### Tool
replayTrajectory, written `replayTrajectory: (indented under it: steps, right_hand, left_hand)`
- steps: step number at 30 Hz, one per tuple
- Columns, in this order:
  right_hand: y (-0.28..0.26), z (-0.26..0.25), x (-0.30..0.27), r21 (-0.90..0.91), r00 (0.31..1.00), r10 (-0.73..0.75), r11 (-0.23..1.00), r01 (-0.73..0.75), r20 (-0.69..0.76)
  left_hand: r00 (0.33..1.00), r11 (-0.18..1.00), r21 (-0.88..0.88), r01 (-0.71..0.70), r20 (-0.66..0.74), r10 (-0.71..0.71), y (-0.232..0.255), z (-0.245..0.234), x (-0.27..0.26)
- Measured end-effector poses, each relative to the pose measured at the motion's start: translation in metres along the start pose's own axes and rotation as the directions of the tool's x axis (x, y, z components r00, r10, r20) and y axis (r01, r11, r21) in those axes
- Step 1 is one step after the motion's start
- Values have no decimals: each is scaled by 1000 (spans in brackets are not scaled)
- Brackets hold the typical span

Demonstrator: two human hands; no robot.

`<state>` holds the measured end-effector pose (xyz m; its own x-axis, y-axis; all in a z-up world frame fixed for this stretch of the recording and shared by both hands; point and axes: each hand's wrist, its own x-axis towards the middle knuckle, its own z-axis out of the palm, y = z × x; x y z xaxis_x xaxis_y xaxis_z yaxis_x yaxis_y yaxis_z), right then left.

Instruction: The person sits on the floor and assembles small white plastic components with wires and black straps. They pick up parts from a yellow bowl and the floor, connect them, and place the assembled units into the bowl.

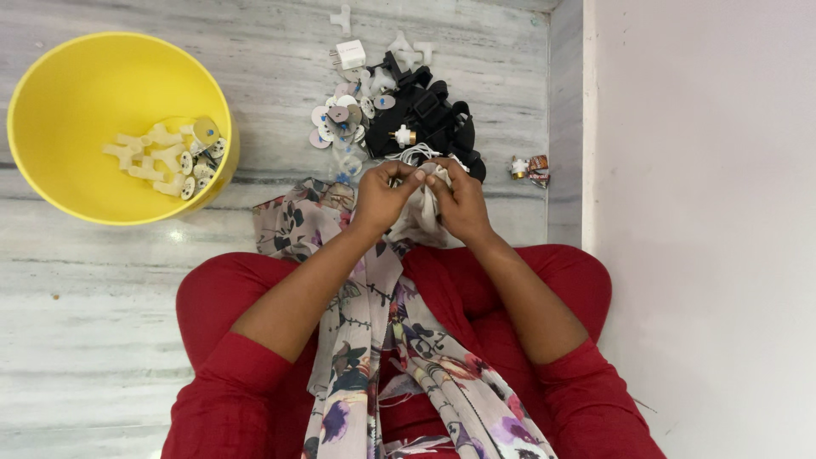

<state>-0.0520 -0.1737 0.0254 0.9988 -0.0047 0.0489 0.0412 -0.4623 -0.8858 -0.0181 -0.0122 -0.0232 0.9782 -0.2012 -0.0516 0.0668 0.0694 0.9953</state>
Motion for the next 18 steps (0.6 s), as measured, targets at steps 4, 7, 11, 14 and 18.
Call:
replayTrajectory:
  steps: [4, 7, 11, 14, 18]
  right_hand:
    - [-10, -3, 1, -108, 998, -49, 993, 54, 41]
    - [-6, -12, 2, -265, 995, 14, 964, 12, 96]
    - [5, -27, 2, -372, 990, 22, 928, 31, 137]
    - [10, -32, 1, -429, 987, 120, 901, -62, 109]
    - [13, -33, 3, -494, 984, 146, 866, -79, 98]
  left_hand:
    - [988, 992, -110, 61, -134, -75, 3, -15, 17]
    - [903, 995, -84, -54, -430, 13, 12, -68, 53]
    - [667, 741, 666, -91, -512, 542, 29, -209, 70]
    - [646, 502, 831, 239, -522, 557, 27, -280, 47]
    - [742, 420, 744, 520, -637, 209, 17, -299, 46]
